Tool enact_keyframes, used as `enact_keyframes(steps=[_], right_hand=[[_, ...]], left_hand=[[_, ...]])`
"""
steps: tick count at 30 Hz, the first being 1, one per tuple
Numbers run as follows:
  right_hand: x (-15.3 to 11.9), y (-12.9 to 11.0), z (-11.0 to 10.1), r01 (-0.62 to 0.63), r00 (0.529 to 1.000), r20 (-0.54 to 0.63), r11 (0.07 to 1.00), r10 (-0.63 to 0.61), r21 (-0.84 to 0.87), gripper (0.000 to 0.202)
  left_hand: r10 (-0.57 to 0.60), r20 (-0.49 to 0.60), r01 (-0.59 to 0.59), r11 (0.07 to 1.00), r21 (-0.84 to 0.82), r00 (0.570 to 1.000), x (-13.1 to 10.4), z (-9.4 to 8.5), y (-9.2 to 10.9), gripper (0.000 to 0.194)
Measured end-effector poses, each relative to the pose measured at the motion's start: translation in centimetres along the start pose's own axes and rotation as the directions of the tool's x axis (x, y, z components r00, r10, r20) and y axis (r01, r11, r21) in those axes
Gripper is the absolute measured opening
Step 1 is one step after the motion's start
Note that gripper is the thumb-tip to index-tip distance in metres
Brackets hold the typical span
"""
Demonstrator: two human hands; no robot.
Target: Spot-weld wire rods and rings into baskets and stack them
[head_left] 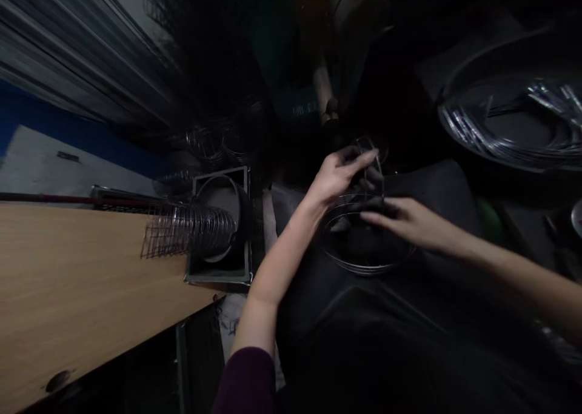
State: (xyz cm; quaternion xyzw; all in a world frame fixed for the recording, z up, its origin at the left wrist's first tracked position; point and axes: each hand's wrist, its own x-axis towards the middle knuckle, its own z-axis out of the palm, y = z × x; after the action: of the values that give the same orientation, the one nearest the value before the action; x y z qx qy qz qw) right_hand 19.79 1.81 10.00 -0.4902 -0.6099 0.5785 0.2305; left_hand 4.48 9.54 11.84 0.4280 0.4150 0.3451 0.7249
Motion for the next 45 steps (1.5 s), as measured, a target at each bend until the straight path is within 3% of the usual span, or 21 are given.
enact_keyframes(steps=[3,6,8,11,13,15,17,19,22,25,27,29,32,35,37,38,40,42,45], right_hand=[[1.3,-0.6,-0.6,-0.168,0.984,0.072,0.979,0.161,0.113,0.047],[2.1,-0.9,-1.5,-0.206,0.961,0.213,0.969,0.175,0.134,0.034],[2.3,-1.2,-2.0,-0.234,0.964,0.165,0.959,0.208,0.158,0.03],[2.5,-1.8,-2.0,-0.248,0.966,-0.02,0.948,0.257,0.201,0.033],[2.7,-2.0,-1.4,-0.238,0.964,-0.064,0.945,0.258,0.222,0.039],[2.9,-1.9,-0.6,-0.241,0.962,-0.073,0.943,0.263,0.229,0.046],[3.2,-1.4,0.0,-0.21,0.954,-0.169,0.953,0.249,0.216,0.049],[3.8,-1.1,0.1,-0.155,0.927,-0.316,0.973,0.204,0.171,0.046],[5.3,-1.4,-0.7,-0.079,0.907,-0.401,0.988,0.127,0.134,0.039],[6.6,-2.2,-1.5,0.006,0.933,-0.356,0.986,0.054,0.164,0.044],[6.9,-2.2,-1.6,0.023,0.939,-0.342,0.984,0.039,0.175,0.051],[6.6,-1.5,-1.1,0.001,0.942,-0.329,0.982,0.063,0.19,0.055],[5.2,0.4,-0.1,-0.049,0.948,-0.293,0.964,0.127,0.26,0.054],[3.8,1.8,0.1,-0.083,0.94,-0.276,0.917,0.203,0.39,0.053],[3.4,2.2,-0.4,-0.118,0.937,-0.246,0.887,0.248,0.446,0.055],[3.4,2.1,-0.9,-0.139,0.938,-0.224,0.88,0.264,0.454,0.056],[3.7,1.8,-1.8,-0.183,0.947,-0.162,0.88,0.278,0.438,0.058],[4.0,1.2,-2.4,-0.221,0.953,-0.11,0.894,0.283,0.391,0.063],[4.3,0.2,-2.8,-0.27,0.948,-0.082,0.913,0.308,0.305,0.072]], left_hand=[[0.008,-0.008,-0.007,0.987,0.161,1.0,1.1,-0.6,0.9,0.024],[0.197,-0.015,-0.171,0.884,0.436,0.98,-3.2,-1.6,-1.1,0.033],[0.33,0.039,-0.274,0.707,0.652,0.943,-7.8,-2.0,-4.9,0.042],[0.326,0.189,-0.285,0.279,0.917,0.926,-12.3,-2.2,-12.6,0.068],[0.372,0.163,-0.21,0.091,0.973,0.914,-12.4,-2.1,-16.2,0.058],[0.429,0.129,-0.156,0.028,0.987,0.894,-10.5,-2.3,-17.2,0.053],[0.449,0.149,-0.177,0.021,0.984,0.881,-8.1,-2.9,-15.7,0.062],[0.457,0.218,-0.257,0.024,0.966,0.862,-6.2,-3.8,-13.0,0.075],[0.559,0.252,-0.36,0.09,0.929,0.79,-4.7,-4.6,-9.7,0.086],[0.702,0.191,-0.421,0.17,0.891,0.687,-4.1,-4.7,-9.4,0.075],[0.717,0.186,-0.432,0.174,0.885,0.672,-4.1,-4.3,-10.8,0.063],[0.678,0.194,-0.407,0.169,0.898,0.709,-4.6,-3.7,-12.6,0.058],[0.549,0.163,-0.32,0.203,0.925,0.82,-6.6,-2.9,-14.5,0.057],[0.341,0.233,-0.341,0.301,0.891,0.911,-8.4,-3.6,-13.0,0.073],[0.288,0.256,-0.372,0.488,0.79,0.923,-7.8,-5.1,-10.5,0.079],[0.299,0.213,-0.356,0.589,0.726,0.93,-6.7,-6.1,-9.2,0.073],[0.326,0.02,-0.266,0.734,0.624,0.945,-2.7,-8.1,-7.2,0.052],[0.296,-0.133,-0.152,0.765,0.626,0.946,2.9,-9.4,-6.4,0.045],[0.18,-0.132,-0.044,0.736,0.676,0.975,11.1,-9.4,-6.9,0.052]])
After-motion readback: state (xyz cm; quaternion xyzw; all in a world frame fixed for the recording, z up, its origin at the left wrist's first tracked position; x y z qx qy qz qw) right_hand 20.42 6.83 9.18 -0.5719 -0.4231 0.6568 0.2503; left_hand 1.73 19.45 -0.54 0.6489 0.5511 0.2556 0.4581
